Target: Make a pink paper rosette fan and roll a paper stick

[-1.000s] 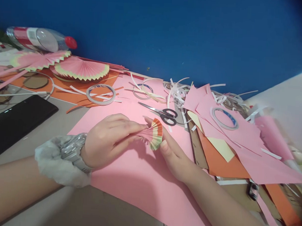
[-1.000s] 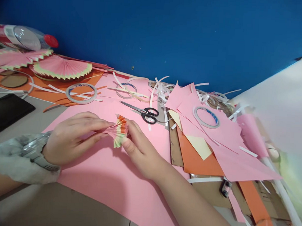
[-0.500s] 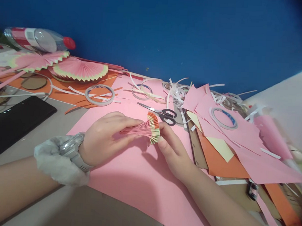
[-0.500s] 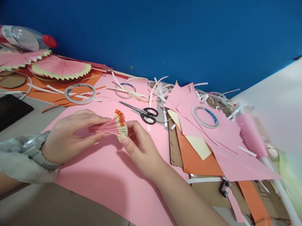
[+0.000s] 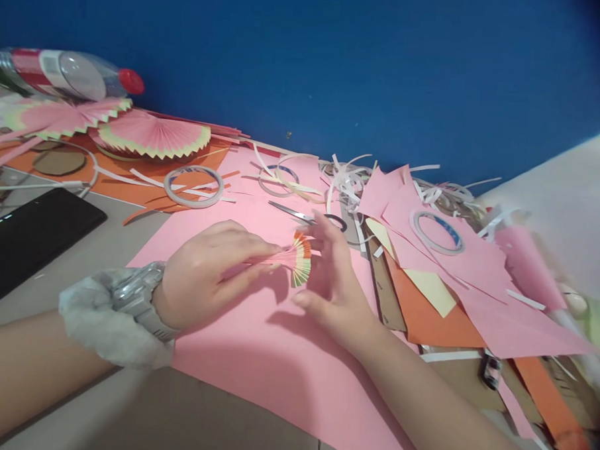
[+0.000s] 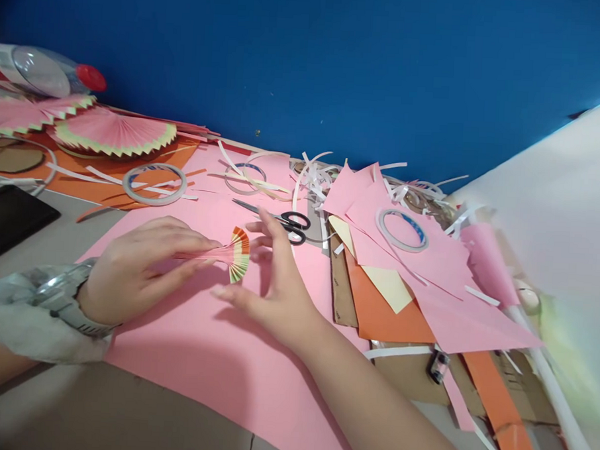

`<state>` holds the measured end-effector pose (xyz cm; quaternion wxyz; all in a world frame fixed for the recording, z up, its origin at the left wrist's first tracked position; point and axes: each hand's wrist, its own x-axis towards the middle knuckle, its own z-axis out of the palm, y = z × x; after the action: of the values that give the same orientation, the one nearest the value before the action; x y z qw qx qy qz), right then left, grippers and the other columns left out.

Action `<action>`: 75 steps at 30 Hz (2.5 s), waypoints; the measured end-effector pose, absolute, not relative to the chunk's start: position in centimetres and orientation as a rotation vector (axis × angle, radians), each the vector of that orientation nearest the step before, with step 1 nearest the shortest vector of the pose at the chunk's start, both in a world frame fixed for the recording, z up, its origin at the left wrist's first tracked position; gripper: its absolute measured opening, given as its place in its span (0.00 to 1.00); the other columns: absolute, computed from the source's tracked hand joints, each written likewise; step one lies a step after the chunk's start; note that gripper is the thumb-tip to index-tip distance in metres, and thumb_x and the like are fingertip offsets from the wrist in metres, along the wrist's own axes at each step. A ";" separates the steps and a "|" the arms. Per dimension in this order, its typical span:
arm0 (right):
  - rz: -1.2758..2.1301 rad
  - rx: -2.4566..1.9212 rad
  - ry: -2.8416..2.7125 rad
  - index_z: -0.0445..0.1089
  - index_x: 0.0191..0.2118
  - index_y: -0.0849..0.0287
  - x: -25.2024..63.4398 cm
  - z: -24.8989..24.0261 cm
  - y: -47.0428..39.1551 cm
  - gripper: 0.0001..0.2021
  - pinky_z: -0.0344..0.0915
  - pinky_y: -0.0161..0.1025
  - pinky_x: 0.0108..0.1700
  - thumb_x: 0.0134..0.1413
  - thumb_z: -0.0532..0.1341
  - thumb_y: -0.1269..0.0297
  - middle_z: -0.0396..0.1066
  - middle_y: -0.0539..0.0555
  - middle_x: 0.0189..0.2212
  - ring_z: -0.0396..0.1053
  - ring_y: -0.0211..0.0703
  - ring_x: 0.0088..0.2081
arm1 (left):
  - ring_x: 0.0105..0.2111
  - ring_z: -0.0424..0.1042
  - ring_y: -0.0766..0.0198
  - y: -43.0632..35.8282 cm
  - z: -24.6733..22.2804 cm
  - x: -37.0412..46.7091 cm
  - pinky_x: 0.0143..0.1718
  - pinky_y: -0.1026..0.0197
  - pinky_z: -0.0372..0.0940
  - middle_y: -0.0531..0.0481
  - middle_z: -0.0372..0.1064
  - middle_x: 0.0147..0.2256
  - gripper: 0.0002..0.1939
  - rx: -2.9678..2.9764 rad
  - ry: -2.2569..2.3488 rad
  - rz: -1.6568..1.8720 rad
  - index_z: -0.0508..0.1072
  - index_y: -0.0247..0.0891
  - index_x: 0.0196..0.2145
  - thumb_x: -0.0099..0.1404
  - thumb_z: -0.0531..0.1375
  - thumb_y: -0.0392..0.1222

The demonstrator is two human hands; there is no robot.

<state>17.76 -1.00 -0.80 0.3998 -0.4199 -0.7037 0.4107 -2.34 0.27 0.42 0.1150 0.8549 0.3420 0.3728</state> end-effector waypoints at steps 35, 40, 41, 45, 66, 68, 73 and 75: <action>0.437 -0.997 -2.074 0.63 0.47 0.55 17.6 -0.7 -1.3 0.16 0.55 0.48 0.58 0.51 0.61 0.70 0.59 0.57 0.50 0.56 0.47 0.56 | 0.35 0.68 0.59 0.3 0.5 -2.7 0.38 0.56 0.64 0.46 0.74 0.36 0.08 2.658 0.828 0.947 0.68 0.37 0.43 0.66 0.54 0.33; 0.466 -0.989 -2.004 0.65 0.41 0.56 17.5 -0.7 -1.3 0.11 0.58 0.45 0.54 0.50 0.62 0.71 0.60 0.55 0.44 0.59 0.44 0.52 | 0.34 0.68 0.62 0.4 0.6 -2.7 0.38 0.59 0.62 0.48 0.74 0.34 0.07 2.611 0.900 0.925 0.71 0.36 0.41 0.67 0.55 0.38; 0.483 -0.981 -1.994 0.65 0.40 0.56 17.4 -0.7 -1.3 0.11 0.59 0.44 0.54 0.50 0.62 0.71 0.60 0.55 0.44 0.59 0.44 0.52 | 0.35 0.68 0.62 0.5 0.6 -2.7 0.39 0.59 0.62 0.48 0.74 0.35 0.07 2.593 0.917 0.911 0.71 0.37 0.40 0.67 0.55 0.39; 0.524 -0.978 -1.964 0.65 0.38 0.56 17.6 -0.7 -1.0 0.09 0.59 0.42 0.53 0.50 0.62 0.72 0.60 0.54 0.42 0.60 0.43 0.50 | 0.35 0.69 0.64 0.5 0.6 -2.8 0.37 0.61 0.62 0.54 0.73 0.34 0.07 2.513 1.049 0.880 0.71 0.42 0.39 0.67 0.55 0.43; 0.466 -0.966 -1.980 0.66 0.39 0.58 17.6 -0.9 -0.8 0.13 0.63 0.41 0.48 0.46 0.63 0.75 0.61 0.54 0.38 0.62 0.41 0.44 | 0.33 0.67 0.64 0.4 0.4 -2.7 0.37 0.61 0.61 0.52 0.73 0.32 0.05 2.635 1.049 0.812 0.70 0.39 0.39 0.66 0.57 0.40; 0.483 -0.973 -1.989 0.64 0.45 0.57 17.6 -0.9 -0.7 0.17 0.62 0.42 0.50 0.47 0.64 0.73 0.60 0.55 0.41 0.61 0.43 0.47 | 0.33 0.67 0.64 0.3 0.3 -2.8 0.38 0.60 0.61 0.52 0.73 0.32 0.05 2.641 1.059 0.823 0.70 0.39 0.39 0.65 0.57 0.40; 0.569 -0.969 -2.044 0.51 0.58 0.50 17.8 -0.5 -0.8 0.32 0.57 0.52 0.57 0.49 0.64 0.60 0.59 0.57 0.52 0.56 0.52 0.56 | 0.33 0.68 0.62 0.2 0.4 -2.8 0.37 0.59 0.61 0.51 0.73 0.32 0.06 2.627 1.008 0.865 0.71 0.40 0.39 0.66 0.57 0.42; 0.588 -0.965 -2.047 0.47 0.60 0.48 17.8 -0.4 -0.8 0.36 0.52 0.55 0.59 0.48 0.65 0.55 0.57 0.56 0.56 0.53 0.55 0.58 | 0.33 0.68 0.62 0.3 0.5 -2.8 0.37 0.59 0.61 0.51 0.74 0.33 0.06 2.641 0.991 0.854 0.70 0.40 0.39 0.66 0.56 0.42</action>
<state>17.81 -0.84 -0.43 0.3912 -0.3797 -0.8057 0.2315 -2.77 0.25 0.48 0.0970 0.8920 0.3345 0.2883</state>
